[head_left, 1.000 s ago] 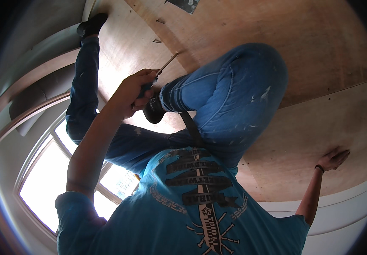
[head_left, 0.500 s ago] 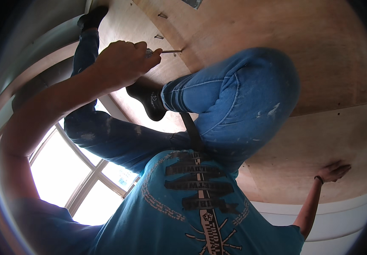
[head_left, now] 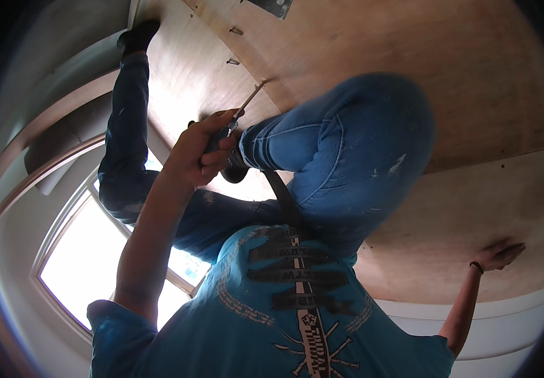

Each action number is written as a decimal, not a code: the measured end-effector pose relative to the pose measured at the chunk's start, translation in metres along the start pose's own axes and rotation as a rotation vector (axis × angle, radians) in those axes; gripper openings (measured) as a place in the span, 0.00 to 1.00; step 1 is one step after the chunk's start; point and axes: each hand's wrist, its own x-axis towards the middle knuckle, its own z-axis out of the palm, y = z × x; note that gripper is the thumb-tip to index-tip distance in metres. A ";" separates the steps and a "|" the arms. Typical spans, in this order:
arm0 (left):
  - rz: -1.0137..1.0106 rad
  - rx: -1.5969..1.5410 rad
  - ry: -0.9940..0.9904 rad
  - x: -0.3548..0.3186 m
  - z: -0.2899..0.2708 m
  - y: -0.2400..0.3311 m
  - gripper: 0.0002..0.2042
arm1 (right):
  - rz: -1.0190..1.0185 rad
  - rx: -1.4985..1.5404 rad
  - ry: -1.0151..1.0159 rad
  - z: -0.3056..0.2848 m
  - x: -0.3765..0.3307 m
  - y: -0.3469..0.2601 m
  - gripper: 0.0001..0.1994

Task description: The person sits on the floor and uses a screwdriver to drive screws into a curved wooden structure, securing trim pieces and panels. The person repeatedly positions screws and turns the screwdriver to fasten components.

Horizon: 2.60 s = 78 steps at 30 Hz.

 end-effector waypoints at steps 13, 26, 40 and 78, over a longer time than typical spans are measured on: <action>0.209 0.031 -0.060 0.006 -0.004 -0.031 0.14 | 0.006 0.001 -0.026 0.004 -0.001 0.007 0.42; 0.582 2.345 0.232 -0.011 0.022 0.056 0.20 | -0.124 0.012 0.029 0.007 0.002 0.017 0.40; 0.735 2.225 0.270 -0.001 -0.001 0.036 0.25 | -0.090 -0.007 0.009 0.011 0.002 0.025 0.40; 0.167 -0.011 -0.410 0.024 -0.066 -0.039 0.17 | -0.079 0.006 0.049 0.017 0.007 0.022 0.39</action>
